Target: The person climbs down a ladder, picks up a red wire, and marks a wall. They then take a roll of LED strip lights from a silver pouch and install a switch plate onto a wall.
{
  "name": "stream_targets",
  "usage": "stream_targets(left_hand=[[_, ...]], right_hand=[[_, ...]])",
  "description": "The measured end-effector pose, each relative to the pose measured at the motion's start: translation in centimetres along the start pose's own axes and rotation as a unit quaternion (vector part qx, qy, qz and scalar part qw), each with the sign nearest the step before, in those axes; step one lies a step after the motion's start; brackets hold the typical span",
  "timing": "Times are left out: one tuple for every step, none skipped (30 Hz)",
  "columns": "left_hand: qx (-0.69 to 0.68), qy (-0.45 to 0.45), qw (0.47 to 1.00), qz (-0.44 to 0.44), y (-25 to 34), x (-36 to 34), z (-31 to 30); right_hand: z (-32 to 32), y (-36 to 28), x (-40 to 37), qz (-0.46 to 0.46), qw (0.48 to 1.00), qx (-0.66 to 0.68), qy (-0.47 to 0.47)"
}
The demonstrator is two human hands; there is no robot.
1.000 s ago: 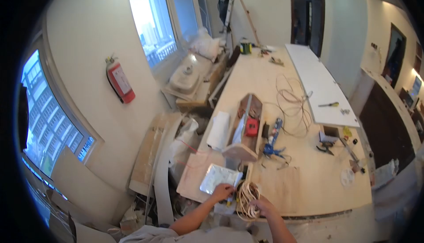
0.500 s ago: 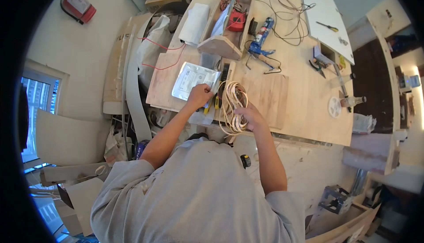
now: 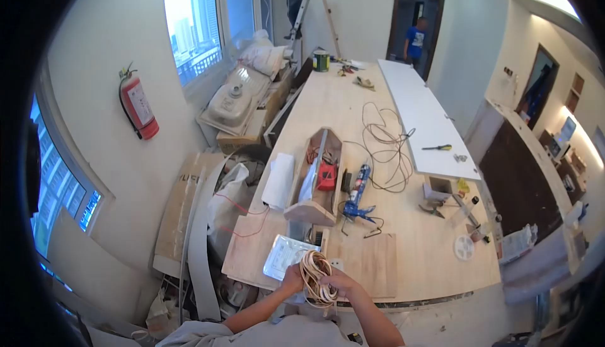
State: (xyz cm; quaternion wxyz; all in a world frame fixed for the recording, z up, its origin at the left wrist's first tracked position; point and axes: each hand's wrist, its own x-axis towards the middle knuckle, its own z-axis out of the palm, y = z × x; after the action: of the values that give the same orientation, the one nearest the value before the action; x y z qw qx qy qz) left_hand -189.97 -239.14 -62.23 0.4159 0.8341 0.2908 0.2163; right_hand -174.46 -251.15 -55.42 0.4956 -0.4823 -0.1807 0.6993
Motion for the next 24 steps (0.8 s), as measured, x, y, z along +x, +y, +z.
stream_targets(left_hand=[[-0.067, 0.001, 0.996, -0.055, 2.3, 0.0, -1.1], [-0.037, -0.007, 0.997, -0.074, 2.7, -0.1, -1.4], [-0.007, -0.014, 0.996, -0.09, 2.9, 0.1, -1.6], [0.023, -0.021, 0.994, -0.104, 2.9, 0.6, -1.8], [0.023, -0.017, 0.994, -0.105, 2.5, 0.3, -1.7], [0.024, -0.014, 0.994, -0.104, 2.0, 0.3, -1.4], [0.025, -0.011, 0.994, -0.101, 1.9, 0.5, -1.5], [0.031, -0.003, 0.993, -0.114, 1.9, 0.5, -1.6], [0.021, 0.007, 0.994, -0.104, 1.9, 0.5, -1.8], [0.009, 0.016, 0.995, -0.094, 1.9, 0.6, -2.0], [-0.003, 0.025, 0.996, -0.086, 1.9, 0.6, -2.2], [0.004, 0.012, 0.994, -0.104, 3.0, 0.3, -2.9], [0.01, 0.002, 0.993, -0.12, 4.1, 0.7, -3.7], [0.016, -0.008, 0.99, -0.137, 5.4, 1.0, -4.5], [0.06, -0.008, 0.99, -0.127, 6.2, 1.0, -4.9], [0.104, -0.008, 0.988, -0.118, 6.8, 0.9, -5.1], [0.147, -0.008, 0.983, -0.109, 7.3, 0.9, -5.2], [0.144, -0.001, 0.986, -0.081, 6.9, 1.1, -5.3], [0.139, 0.003, 0.989, -0.054, 6.1, 1.2, -5.4], [0.132, 0.005, 0.991, -0.031, 5.8, 1.1, -5.5], [0.125, 0.01, 0.992, -0.016, 5.7, 1.1, -5.4], [0.133, -0.002, 0.991, -0.004, 6.1, 1.3, -5.4], [0.125, -0.024, 0.992, -0.026, 6.0, 1.2, -5.3], [0.153, -0.063, 0.984, -0.06, 5.8, 1.4, -5.2]], right_hand=[[-0.4, 0.1, 0.5, 0.01, 1.0, 0.002, 0.011], [-0.6, 0.3, 0.7, 0.022, 1.0, 0.004, 0.022], [-0.8, 0.1, 0.8, 0.03, 0.999, -0.01, 0.02], [-0.9, -0.3, 0.8, 0.037, 0.999, -0.025, 0.019], [-0.9, 0.0, 0.7, 0.047, 0.998, -0.034, 0.021], [-1.3, 0.7, 1.1, 0.039, 0.999, -0.023, 0.018], [-1.3, 0.6, 1.2, 0.035, 0.999, -0.03, 0.018], [-1.2, 0.6, 1.2, 0.032, 0.999, -0.036, 0.018], [-1.1, 0.6, 1.1, 0.029, 0.999, -0.041, 0.017], [-0.9, 0.3, 1.0, 0.022, 0.999, -0.043, 0.006], [-0.9, -0.2, 0.7, 0.017, 0.999, -0.046, -0.004], [-0.7, 0.0, 0.4, 0.017, 0.999, -0.046, -0.013], [-0.8, 0.1, 0.4, 0.013, 0.999, -0.039, -0.015], [-0.8, 0.3, 0.4, 0.011, 0.999, -0.033, -0.017], [-0.8, 0.7, 0.4, 0.01, 0.999, -0.027, -0.02], [-1.0, 0.9, 0.5, 0.007, 0.999, -0.028, -0.029], [-1.4, 1.2, 0.7, 0.005, 0.999, -0.03, -0.038], [-1.7, 1.4, 0.8, 0.005, 0.998, -0.031, -0.046], [-1.7, 1.6, 0.7, -0.009, 0.998, -0.049, -0.034], [-1.4, 1.6, 0.7, -0.019, 0.997, -0.066, -0.021], [-1.1, 1.4, 0.5, -0.026, 0.996, -0.083, -0.007], [-0.4, 0.7, -0.2, -0.024, 0.997, -0.072, 0.0], [0.2, -0.2, -0.9, -0.015, 0.998, -0.058, 0.007], [0.1, -0.3, -0.9, -0.052, 0.998, -0.041, -0.004]])
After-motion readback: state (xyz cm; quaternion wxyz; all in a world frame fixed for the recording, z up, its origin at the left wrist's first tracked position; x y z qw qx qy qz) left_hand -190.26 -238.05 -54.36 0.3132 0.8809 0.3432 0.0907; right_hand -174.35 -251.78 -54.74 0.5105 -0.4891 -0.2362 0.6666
